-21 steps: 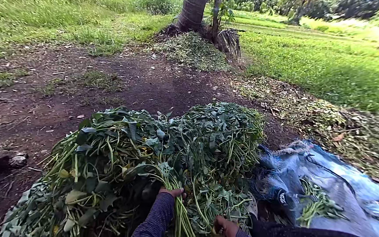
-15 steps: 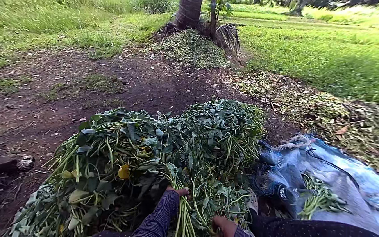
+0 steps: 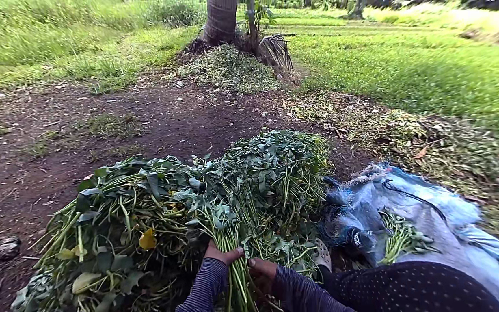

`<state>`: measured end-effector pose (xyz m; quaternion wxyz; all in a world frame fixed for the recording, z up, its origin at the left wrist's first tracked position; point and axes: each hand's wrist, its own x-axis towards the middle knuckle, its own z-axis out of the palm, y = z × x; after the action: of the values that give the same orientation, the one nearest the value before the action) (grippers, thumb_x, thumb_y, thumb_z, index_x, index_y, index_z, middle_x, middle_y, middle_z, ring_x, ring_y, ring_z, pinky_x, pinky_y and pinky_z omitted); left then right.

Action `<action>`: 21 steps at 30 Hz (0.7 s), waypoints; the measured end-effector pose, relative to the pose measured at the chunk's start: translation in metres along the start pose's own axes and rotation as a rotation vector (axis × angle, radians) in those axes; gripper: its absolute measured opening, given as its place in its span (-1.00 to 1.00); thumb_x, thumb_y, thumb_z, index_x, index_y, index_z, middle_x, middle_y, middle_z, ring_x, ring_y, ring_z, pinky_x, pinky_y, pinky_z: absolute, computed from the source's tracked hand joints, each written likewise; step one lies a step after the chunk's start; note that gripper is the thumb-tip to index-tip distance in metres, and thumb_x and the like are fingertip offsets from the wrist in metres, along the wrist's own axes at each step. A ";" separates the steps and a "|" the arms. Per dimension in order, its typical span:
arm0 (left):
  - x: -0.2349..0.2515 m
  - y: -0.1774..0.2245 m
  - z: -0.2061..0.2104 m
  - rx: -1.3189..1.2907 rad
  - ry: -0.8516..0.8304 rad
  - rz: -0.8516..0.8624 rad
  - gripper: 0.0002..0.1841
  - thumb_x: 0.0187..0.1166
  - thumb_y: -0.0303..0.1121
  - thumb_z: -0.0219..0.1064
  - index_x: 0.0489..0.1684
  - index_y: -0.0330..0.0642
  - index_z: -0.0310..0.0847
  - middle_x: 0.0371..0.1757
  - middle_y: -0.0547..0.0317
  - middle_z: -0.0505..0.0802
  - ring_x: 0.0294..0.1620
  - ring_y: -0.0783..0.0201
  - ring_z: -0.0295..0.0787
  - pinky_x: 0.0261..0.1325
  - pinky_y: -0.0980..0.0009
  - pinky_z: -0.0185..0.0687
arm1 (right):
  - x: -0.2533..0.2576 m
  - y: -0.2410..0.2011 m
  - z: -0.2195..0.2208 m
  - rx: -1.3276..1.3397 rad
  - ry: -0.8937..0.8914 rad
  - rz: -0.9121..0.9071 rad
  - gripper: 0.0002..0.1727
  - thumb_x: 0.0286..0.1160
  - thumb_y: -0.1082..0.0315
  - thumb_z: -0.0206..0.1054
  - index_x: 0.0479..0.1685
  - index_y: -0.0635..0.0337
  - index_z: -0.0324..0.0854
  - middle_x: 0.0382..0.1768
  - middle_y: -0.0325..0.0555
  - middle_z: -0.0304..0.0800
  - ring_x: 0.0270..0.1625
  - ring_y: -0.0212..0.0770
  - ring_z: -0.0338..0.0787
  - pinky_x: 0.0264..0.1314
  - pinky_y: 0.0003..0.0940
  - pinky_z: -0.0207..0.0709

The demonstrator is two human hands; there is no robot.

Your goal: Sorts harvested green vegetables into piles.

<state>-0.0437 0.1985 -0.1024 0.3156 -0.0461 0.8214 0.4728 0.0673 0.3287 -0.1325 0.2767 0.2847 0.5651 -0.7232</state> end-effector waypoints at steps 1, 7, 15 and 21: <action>-0.007 0.001 -0.003 -0.014 0.033 0.025 0.16 0.02 -0.43 0.84 0.74 -0.36 0.08 0.46 -0.36 0.63 0.46 -0.08 0.63 0.53 0.03 0.52 | 0.010 -0.001 0.005 0.040 0.007 -0.065 -0.36 0.89 -0.02 -0.14 0.73 0.25 0.13 0.35 0.30 0.62 0.23 0.14 0.73 0.25 0.14 0.60; -0.018 -0.012 -0.032 -0.165 0.248 0.104 0.13 0.01 -0.50 0.82 0.73 -0.37 0.10 0.41 -0.34 0.66 0.41 -0.05 0.66 0.49 0.05 0.56 | 0.018 -0.020 0.033 0.003 0.210 -0.229 -0.57 0.89 0.15 0.05 0.35 0.38 0.50 -0.17 0.06 0.68 -0.29 -0.18 0.68 -0.12 -0.20 0.63; -0.006 -0.030 -0.084 -0.134 0.583 0.070 0.05 0.12 -0.44 0.79 0.72 -0.36 0.16 0.47 -0.35 0.65 0.49 -0.09 0.62 0.55 0.00 0.49 | 0.027 0.044 -0.009 -1.157 0.173 -0.279 -0.58 0.74 0.21 0.14 0.08 0.46 0.72 0.09 0.40 0.82 0.27 0.36 0.79 0.34 0.41 0.54; -0.012 -0.039 -0.092 -0.121 0.576 0.045 0.07 0.11 -0.45 0.79 0.73 -0.33 0.15 0.43 -0.34 0.68 0.45 -0.10 0.66 0.51 -0.03 0.52 | -0.004 0.026 -0.050 -1.217 0.177 -0.018 -0.25 0.48 -0.07 0.48 0.53 0.26 0.49 0.40 0.44 0.60 0.43 0.40 0.65 0.46 0.41 0.46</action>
<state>-0.0636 0.0998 -0.0926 0.0555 -0.1791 0.8484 0.4951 0.0938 0.3728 -0.1568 0.3355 0.1301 0.8998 -0.2467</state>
